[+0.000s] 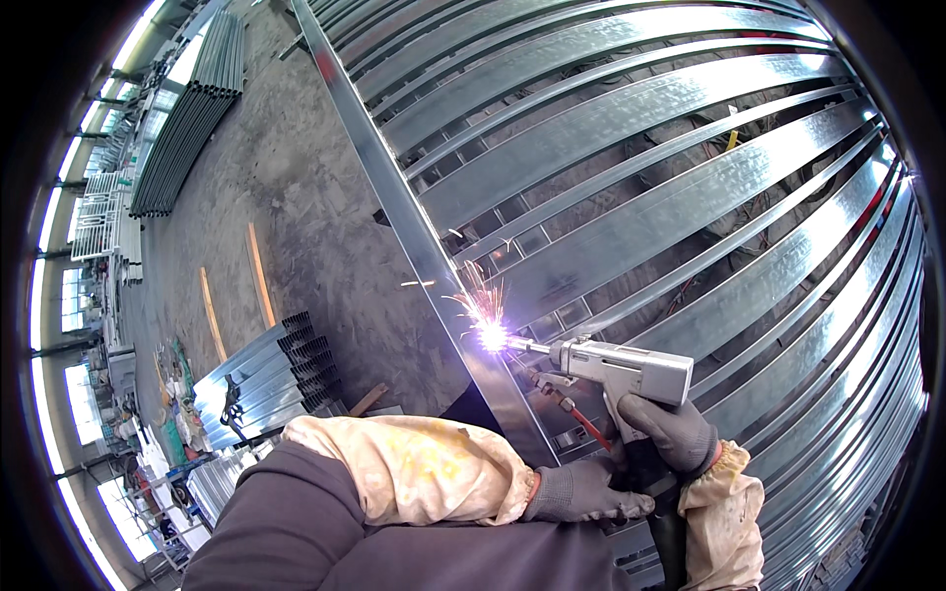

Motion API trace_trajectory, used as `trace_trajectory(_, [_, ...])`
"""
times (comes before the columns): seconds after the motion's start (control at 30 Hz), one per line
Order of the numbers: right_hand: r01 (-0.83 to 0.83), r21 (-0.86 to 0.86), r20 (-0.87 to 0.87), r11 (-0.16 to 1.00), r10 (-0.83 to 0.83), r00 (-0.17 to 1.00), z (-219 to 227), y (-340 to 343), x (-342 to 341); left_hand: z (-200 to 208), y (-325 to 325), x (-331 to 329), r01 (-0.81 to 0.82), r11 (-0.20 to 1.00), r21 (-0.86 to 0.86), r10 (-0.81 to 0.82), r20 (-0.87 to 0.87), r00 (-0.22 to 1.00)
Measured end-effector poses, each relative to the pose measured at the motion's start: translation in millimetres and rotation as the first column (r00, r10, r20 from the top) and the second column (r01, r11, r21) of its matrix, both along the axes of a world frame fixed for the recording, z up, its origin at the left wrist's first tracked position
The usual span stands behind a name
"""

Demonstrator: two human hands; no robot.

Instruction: The person welds a long metal bar onto a slatted metal frame using a handheld welding gun. They move the tool along the seam to create a continuous weld, generating bright sparks. The person periodically repositions the metal bar and the welding gun to continue the process along the length of the frame.

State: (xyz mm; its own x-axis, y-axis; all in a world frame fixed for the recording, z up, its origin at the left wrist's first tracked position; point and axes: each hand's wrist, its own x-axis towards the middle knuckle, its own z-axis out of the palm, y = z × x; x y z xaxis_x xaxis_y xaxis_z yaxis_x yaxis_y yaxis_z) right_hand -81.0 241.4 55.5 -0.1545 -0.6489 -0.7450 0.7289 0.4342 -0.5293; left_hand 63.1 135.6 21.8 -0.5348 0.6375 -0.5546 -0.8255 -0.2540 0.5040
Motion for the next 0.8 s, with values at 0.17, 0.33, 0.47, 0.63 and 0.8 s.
trace_trajectory(0.17, [0.005, 0.02, 0.018, 1.0, -0.006, 1.0, 2, 2, 0, 6, -4, -5, 0.065, 0.998, -0.004, -0.065, -0.016, 0.998])
trace_trajectory(0.33, [-0.002, -0.008, 0.015, 1.0, 0.002, 1.0, -3, 3, 1, -1, 3, 2, 0.042, 0.999, -0.015, -0.042, 0.01, 0.999])
trace_trajectory(0.47, [-0.003, 0.008, 0.027, 1.0, 0.003, 1.0, -1, 4, 2, -3, 6, 6, 0.012, 1.0, -0.001, -0.012, -0.002, 1.0])
trace_trajectory(0.63, [0.025, -0.02, -0.022, 1.0, -0.025, 0.999, -7, 7, 6, 0, 2, 3, 0.053, 0.996, -0.069, -0.054, -0.016, 0.998])
trace_trajectory(0.8, [0.044, -0.004, -0.001, 0.999, -0.044, 0.999, -4, 8, 8, 10, -6, -5, 0.135, 0.985, -0.109, -0.139, -0.029, 0.99])
